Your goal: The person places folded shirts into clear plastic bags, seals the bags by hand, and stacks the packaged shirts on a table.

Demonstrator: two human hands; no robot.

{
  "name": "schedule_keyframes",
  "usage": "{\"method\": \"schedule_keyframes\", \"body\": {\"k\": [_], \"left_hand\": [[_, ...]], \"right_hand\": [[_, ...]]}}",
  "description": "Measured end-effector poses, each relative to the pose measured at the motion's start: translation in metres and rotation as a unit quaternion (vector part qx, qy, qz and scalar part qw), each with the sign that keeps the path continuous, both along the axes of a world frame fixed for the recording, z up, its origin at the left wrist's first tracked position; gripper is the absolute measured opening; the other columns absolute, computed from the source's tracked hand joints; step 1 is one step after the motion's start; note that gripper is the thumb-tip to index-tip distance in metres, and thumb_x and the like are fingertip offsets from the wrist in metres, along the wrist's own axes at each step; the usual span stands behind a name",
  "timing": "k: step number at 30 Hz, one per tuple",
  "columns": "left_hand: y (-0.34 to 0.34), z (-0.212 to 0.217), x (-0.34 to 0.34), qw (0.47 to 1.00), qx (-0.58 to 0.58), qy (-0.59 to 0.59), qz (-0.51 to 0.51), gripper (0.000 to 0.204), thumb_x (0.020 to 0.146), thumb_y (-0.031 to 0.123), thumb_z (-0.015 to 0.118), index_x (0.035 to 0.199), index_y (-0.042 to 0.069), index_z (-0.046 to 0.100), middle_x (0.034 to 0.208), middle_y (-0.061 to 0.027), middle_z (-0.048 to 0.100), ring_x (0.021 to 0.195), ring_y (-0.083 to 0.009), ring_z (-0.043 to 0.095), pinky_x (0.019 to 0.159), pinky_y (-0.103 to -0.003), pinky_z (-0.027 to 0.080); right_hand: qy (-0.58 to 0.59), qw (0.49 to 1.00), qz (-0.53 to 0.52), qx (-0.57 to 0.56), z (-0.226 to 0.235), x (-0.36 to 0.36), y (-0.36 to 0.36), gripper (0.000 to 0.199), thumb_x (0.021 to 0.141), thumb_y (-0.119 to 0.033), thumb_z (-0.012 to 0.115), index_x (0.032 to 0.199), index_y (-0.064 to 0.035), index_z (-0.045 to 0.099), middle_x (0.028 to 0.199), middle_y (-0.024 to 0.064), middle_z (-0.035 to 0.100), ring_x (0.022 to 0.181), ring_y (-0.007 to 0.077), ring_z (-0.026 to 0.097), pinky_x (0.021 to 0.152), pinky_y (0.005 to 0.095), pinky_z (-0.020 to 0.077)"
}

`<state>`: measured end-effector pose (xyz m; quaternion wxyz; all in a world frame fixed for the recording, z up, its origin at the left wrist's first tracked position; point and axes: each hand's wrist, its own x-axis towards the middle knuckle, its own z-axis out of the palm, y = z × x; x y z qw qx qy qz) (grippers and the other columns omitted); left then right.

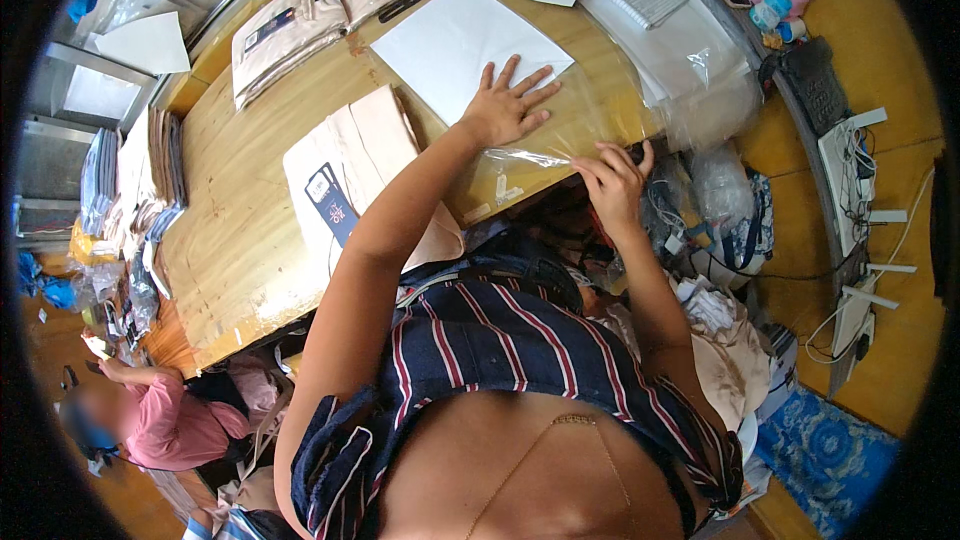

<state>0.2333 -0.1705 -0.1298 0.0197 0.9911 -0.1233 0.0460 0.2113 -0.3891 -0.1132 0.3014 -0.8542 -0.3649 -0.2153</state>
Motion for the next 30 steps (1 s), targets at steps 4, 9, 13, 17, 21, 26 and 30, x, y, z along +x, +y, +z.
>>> {"method": "schedule_keyframes", "body": {"k": [4, 9, 13, 17, 21, 26, 30], "left_hand": [[-0.019, 0.001, -0.003, 1.0, -0.017, -0.019, -0.018, 0.048, 0.084, 0.047, 0.027, 0.129, 0.03, 0.027, 0.137, 0.0041, 0.018, 0.125, -0.0343, 0.011, 0.096, -0.057, 0.011], [-0.041, -0.003, -0.005, 0.999, -0.03, -0.02, -0.03, 0.047, 0.084, 0.045, 0.03, 0.128, 0.028, 0.029, 0.137, 0.0027, 0.02, 0.125, -0.0364, 0.012, 0.095, -0.059, 0.011], [-0.055, -0.003, -0.005, 0.999, -0.032, -0.034, -0.023, 0.049, 0.084, 0.045, 0.03, 0.129, 0.027, 0.028, 0.137, 0.0014, 0.02, 0.125, -0.0371, 0.012, 0.095, -0.06, 0.011], [-0.057, -0.004, -0.005, 0.998, -0.029, -0.046, -0.025, 0.049, 0.084, 0.045, 0.03, 0.129, 0.026, 0.027, 0.137, 0.0009, 0.02, 0.124, -0.0375, 0.013, 0.094, -0.06, 0.012], [-0.054, -0.006, -0.004, 0.998, -0.024, -0.055, -0.035, 0.049, 0.084, 0.044, 0.03, 0.129, 0.026, 0.027, 0.136, 0.0008, 0.021, 0.124, -0.0375, 0.014, 0.094, -0.06, 0.013], [-0.055, -0.008, -0.004, 0.997, -0.027, -0.063, -0.037, 0.048, 0.084, 0.044, 0.03, 0.129, 0.026, 0.028, 0.136, 0.0007, 0.022, 0.124, -0.0372, 0.015, 0.093, -0.06, 0.014], [-0.055, -0.007, -0.005, 0.996, -0.047, -0.076, -0.032, 0.045, 0.084, 0.042, 0.031, 0.126, 0.025, 0.033, 0.135, 0.0005, 0.025, 0.123, -0.0372, 0.016, 0.093, -0.06, 0.015]], "right_hand": [[0.014, 0.999, 0.051, -0.009, -0.01, -0.006, -0.027, 0.012, 0.064, -0.012, 0.066, 0.075, -0.0149, 0.065, 0.075, 0.0011, 0.052, 0.086, 0.018, 0.051, 0.087, 0.0433, 0.024], [0.026, 0.998, 0.034, -0.043, -0.003, -0.015, -0.054, 0.018, 0.066, -0.013, 0.065, 0.084, -0.0118, 0.063, 0.088, 0.0019, 0.052, 0.091, 0.0199, 0.047, 0.079, 0.04, 0.0275], [0.086, 0.995, -0.025, -0.047, 0.005, -0.027, -0.047, 0.043, 0.069, -0.024, 0.063, 0.108, -0.0106, 0.05, 0.097, 0.0039, 0.052, 0.096, 0.0226, 0.044, 0.081, 0.0414, 0.0262], [0.072, 0.991, -0.078, -0.082, 0.026, -0.042, -0.028, 0.04, 0.065, -0.025, 0.065, 0.103, -0.0164, 0.054, 0.107, 0.0031, 0.048, 0.098, 0.0205, 0.043, 0.084, 0.0394, 0.0238], [0.024, 0.997, 0.021, -0.065, 0.024, -0.044, 0.005, 0.028, 0.068, -0.022, 0.062, 0.094, -0.0155, 0.059, 0.1, -0.0007, 0.049, 0.096, 0.0187, 0.043, 0.085, 0.0472, 0.0215], [0.027, 0.997, 0.058, -0.044, 0.007, -0.04, 0.004, 0.004, 0.069, -0.011, 0.059, 0.073, -0.0118, 0.06, 0.077, -0.0019, 0.055, 0.09, 0.0145, 0.049, 0.09, 0.0471, 0.0181], [0.078, 0.992, 0.096, 0.019, -0.006, -0.052, -0.027, 0.004, 0.069, -0.007, 0.059, 0.073, -0.0091, 0.059, 0.083, 0.0013, 0.057, 0.088, 0.0162, 0.053, 0.093, 0.0431, 0.0189]]}}
